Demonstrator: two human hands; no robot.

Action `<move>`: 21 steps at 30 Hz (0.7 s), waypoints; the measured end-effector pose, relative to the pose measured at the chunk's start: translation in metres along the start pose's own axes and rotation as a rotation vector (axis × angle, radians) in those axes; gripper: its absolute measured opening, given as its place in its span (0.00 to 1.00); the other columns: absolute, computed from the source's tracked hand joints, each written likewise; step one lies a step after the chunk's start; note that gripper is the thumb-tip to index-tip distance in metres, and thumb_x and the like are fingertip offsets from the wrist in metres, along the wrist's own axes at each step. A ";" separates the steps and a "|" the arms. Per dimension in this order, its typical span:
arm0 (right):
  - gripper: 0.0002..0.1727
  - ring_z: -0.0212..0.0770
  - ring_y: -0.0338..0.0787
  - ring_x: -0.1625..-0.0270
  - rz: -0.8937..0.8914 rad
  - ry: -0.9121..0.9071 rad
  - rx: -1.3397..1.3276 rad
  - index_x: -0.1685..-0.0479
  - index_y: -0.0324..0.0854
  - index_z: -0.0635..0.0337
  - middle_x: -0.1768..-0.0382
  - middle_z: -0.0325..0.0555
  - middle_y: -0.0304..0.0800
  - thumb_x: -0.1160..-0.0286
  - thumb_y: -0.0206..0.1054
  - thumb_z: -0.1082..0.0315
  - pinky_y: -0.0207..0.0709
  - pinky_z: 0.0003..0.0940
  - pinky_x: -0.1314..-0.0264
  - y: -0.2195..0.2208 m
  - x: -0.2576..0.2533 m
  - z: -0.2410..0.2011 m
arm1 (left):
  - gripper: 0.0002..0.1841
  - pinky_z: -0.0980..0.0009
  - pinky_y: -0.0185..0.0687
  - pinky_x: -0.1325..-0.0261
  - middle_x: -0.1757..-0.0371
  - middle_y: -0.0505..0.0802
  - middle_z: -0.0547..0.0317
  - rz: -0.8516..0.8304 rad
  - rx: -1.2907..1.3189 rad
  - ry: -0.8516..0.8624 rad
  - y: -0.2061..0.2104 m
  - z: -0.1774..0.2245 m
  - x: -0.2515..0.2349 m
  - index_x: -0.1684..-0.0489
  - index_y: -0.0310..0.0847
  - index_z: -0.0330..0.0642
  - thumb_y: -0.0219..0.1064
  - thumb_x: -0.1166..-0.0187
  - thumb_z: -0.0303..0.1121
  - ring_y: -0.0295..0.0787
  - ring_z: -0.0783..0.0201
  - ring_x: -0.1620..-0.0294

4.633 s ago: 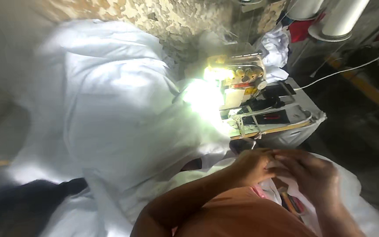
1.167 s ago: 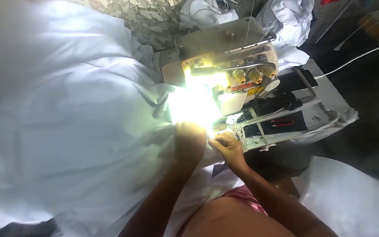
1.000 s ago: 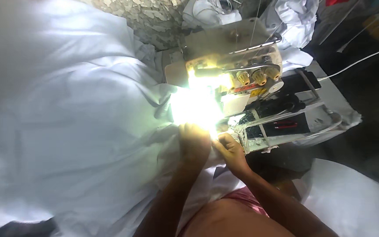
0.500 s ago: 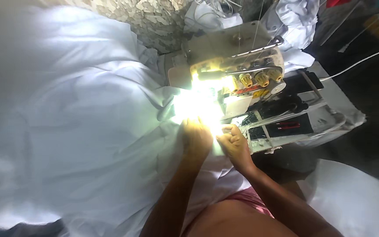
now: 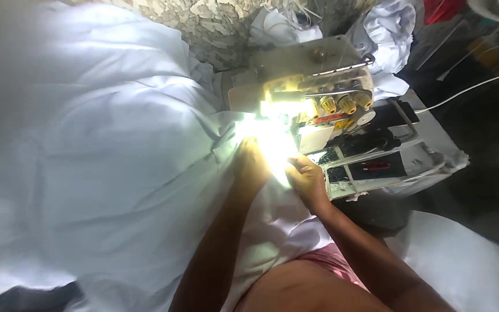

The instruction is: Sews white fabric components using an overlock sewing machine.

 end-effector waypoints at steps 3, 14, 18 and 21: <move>0.11 0.27 0.74 0.80 0.000 0.007 0.041 0.42 0.85 0.62 0.69 0.43 0.88 0.17 0.62 0.73 0.69 0.23 0.79 0.000 -0.008 -0.003 | 0.20 0.52 0.70 0.20 0.31 0.87 0.33 -0.040 0.089 0.023 0.000 -0.013 -0.015 0.31 0.77 0.25 0.61 0.23 0.18 0.82 0.40 0.26; 0.12 0.26 0.81 0.68 -0.051 0.020 0.064 0.42 0.86 0.66 0.61 0.46 0.90 0.17 0.61 0.74 0.77 0.25 0.62 -0.003 -0.026 -0.005 | 0.16 0.41 0.65 0.18 0.27 0.86 0.36 0.088 0.222 -0.001 -0.032 -0.050 -0.011 0.35 0.83 0.29 0.60 0.17 0.23 0.80 0.39 0.23; 0.25 0.29 0.82 0.71 -0.161 0.060 0.073 0.23 0.71 0.59 0.63 0.44 0.88 0.20 0.63 0.72 0.79 0.30 0.67 -0.017 -0.003 0.017 | 0.26 0.23 0.28 0.14 0.09 0.62 0.32 0.461 -0.043 -0.399 -0.100 -0.145 0.112 0.24 0.78 0.40 0.58 0.12 0.48 0.41 0.28 0.06; 0.27 0.20 0.84 0.73 -0.192 0.122 -0.053 0.27 0.66 0.65 0.71 0.31 0.85 0.27 0.64 0.74 0.82 0.20 0.67 -0.016 0.015 0.031 | 0.45 0.23 0.25 0.16 0.09 0.48 0.20 0.751 -0.162 -0.926 -0.137 -0.222 0.240 0.08 0.50 0.31 0.61 0.17 0.55 0.32 0.21 0.08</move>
Point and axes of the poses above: each hand's wrist, its own x-axis away from the middle knuckle, its own y-axis out of the palm, z = x × y, the point moved 6 cm from there along -x, towards the middle knuckle
